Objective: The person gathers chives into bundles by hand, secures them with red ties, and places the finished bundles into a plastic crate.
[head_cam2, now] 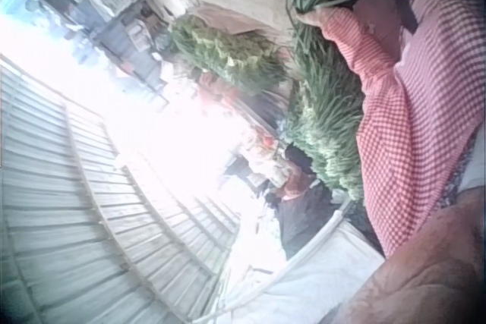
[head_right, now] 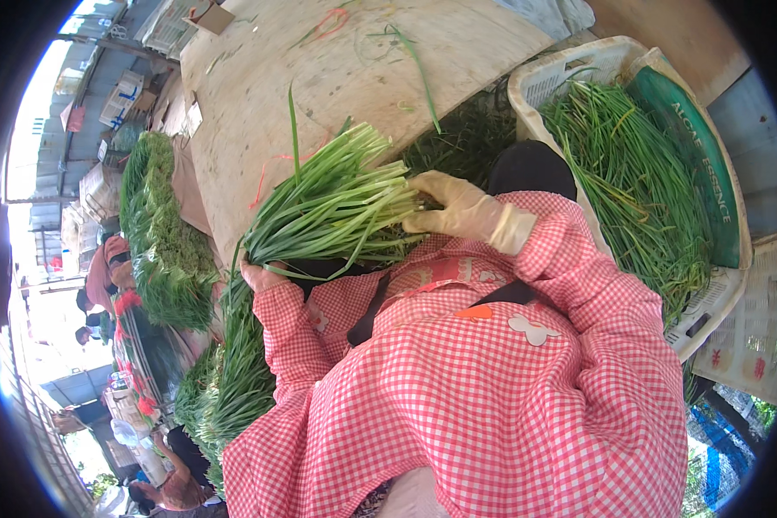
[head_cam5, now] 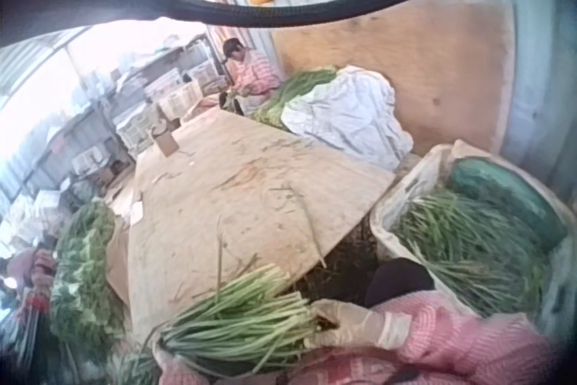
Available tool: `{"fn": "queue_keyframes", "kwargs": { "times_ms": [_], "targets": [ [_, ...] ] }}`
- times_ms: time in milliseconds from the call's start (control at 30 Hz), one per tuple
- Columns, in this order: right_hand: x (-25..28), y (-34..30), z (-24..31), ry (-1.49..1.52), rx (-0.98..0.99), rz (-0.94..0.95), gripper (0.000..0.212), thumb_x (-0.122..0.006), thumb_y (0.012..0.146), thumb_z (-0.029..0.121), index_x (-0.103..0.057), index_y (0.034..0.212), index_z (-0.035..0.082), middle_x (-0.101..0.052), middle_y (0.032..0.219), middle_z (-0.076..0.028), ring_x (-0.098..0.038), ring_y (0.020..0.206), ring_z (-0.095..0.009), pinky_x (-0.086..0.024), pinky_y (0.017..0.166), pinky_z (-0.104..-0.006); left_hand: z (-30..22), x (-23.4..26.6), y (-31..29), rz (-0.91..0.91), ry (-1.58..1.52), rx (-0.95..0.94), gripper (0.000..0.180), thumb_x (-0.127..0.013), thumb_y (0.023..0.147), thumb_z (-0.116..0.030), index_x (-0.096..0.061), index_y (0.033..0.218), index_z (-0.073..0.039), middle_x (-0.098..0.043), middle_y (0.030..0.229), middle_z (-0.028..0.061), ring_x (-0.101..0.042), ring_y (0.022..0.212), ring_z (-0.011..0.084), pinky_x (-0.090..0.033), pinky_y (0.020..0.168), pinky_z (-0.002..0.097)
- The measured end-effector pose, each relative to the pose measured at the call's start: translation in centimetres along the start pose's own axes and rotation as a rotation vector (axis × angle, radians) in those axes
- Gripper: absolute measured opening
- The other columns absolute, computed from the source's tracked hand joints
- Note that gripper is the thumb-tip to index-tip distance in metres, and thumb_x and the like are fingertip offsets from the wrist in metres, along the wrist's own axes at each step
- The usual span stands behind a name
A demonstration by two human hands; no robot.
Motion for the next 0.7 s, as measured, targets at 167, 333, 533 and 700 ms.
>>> {"fn": "queue_keyframes", "kwargs": {
  "times_ms": [167, 333, 533, 700],
  "targets": [
    [-2.7, 1.4, -2.0, 0.590, -0.214, 0.092, 0.038, -0.065, 0.078, 0.008, -0.053, 0.113, 0.000, -0.059, 0.108, -0.007, -0.055, 0.097, -0.015, -0.042, 0.087, -0.0277, -0.3, 1.2, 1.8, 0.106, -0.053, 0.050, 0.043, -0.052, 0.074, -0.028, -0.055, 0.108, 0.000, -0.058, 0.110, 0.0186, -0.055, 0.099, 0.0366, -0.044, 0.088, 0.0514],
    [-3.2, 1.0, -3.0, 0.441, -0.319, -0.006, 0.034, -0.063, 0.076, -0.001, -0.056, 0.110, 0.000, -0.061, 0.106, -0.006, -0.056, 0.092, -0.012, -0.046, 0.084, -0.0243, 0.1, 0.8, 1.1, 0.078, -0.064, 0.056, 0.043, -0.053, 0.074, -0.025, -0.054, 0.110, 0.000, -0.056, 0.113, 0.0185, -0.053, 0.103, 0.0363, -0.042, 0.091, 0.0521],
    [-2.3, 1.4, -0.3, -0.304, 0.093, 0.015, 0.032, -0.062, 0.076, 0.008, -0.059, 0.108, 0.004, -0.063, 0.100, -0.008, -0.058, 0.089, -0.018, -0.043, 0.084, -0.0271, -0.3, 0.9, 1.3, 0.080, -0.040, 0.049, 0.043, -0.052, 0.074, -0.027, -0.055, 0.108, -0.001, -0.059, 0.109, 0.0177, -0.055, 0.100, 0.0361, -0.043, 0.089, 0.0515],
    [-3.1, 1.2, -1.4, 0.500, -0.236, -0.037, 0.034, -0.065, 0.074, 0.017, -0.060, 0.106, 0.007, -0.063, 0.098, -0.007, -0.054, 0.099, -0.021, -0.031, 0.096, -0.0330, 0.3, 0.1, 0.2, 0.042, -0.012, 0.022, 0.043, -0.047, 0.076, -0.028, -0.055, 0.108, -0.001, -0.058, 0.110, 0.0179, -0.055, 0.101, 0.0361, -0.043, 0.089, 0.0516]
  ]
}}
Point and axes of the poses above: each hand's wrist, its own y-axis towards the middle knuckle, its own x-axis out of the back of the hand, z = x × y, the point moved 4 cm from there along y, towards the middle knuckle
